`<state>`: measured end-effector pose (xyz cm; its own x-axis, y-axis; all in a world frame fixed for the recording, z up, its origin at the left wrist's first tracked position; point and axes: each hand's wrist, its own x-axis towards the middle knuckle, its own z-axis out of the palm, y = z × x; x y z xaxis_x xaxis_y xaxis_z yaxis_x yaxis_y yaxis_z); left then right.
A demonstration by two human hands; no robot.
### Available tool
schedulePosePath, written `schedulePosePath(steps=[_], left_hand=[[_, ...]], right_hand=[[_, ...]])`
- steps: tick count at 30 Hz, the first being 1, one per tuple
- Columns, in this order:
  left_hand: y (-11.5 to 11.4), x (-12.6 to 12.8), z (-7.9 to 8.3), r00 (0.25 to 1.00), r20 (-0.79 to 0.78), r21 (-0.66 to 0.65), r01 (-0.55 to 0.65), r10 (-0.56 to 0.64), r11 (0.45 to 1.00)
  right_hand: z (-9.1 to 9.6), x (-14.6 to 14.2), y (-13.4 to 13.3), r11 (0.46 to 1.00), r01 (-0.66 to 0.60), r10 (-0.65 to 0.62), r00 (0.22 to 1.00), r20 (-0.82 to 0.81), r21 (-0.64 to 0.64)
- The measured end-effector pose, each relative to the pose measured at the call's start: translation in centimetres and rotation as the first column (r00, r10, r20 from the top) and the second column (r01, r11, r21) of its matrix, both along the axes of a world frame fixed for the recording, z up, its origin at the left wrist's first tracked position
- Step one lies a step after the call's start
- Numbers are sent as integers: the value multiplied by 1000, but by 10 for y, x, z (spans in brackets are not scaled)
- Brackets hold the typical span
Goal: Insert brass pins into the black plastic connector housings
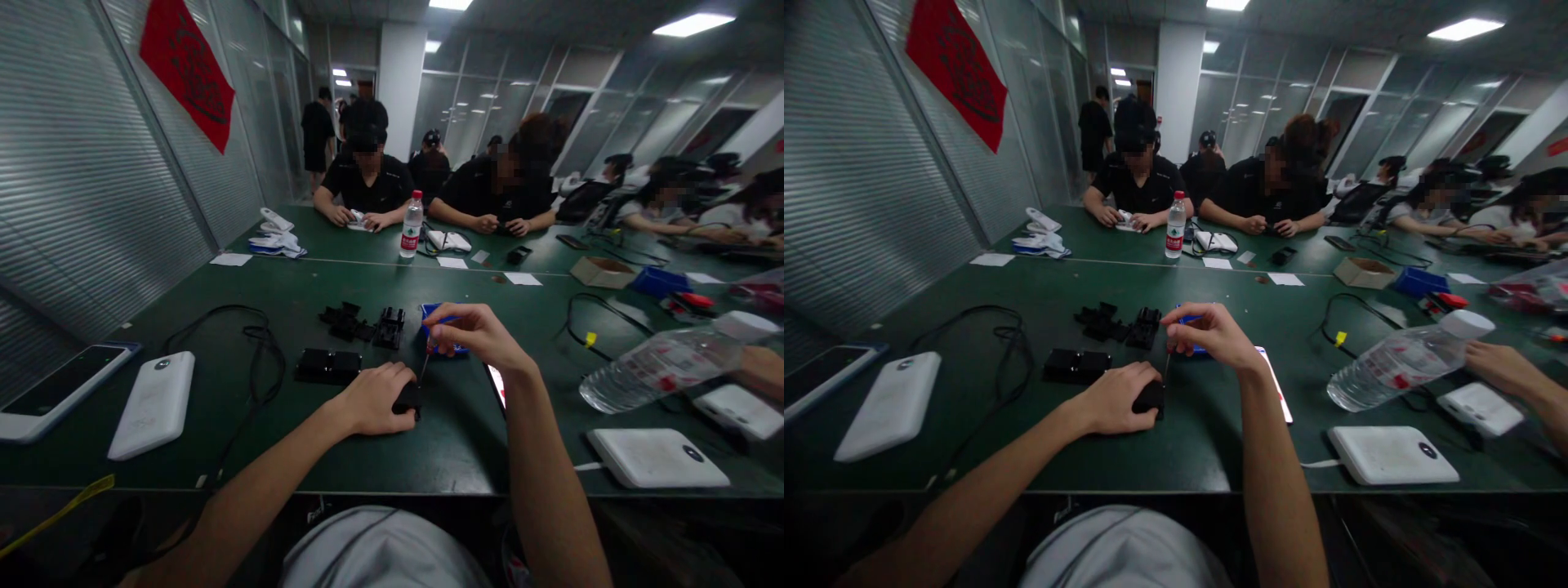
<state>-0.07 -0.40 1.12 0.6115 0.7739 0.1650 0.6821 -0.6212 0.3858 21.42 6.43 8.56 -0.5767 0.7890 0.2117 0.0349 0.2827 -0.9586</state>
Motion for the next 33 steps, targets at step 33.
schedulePosePath(steps=[33], left_hand=[[-1, -2, 3, 1000, -7, -42, 7, -8, 999]], right_hand=[[-14, 8, 9, 971, -212, 197, 972, -129, -114]])
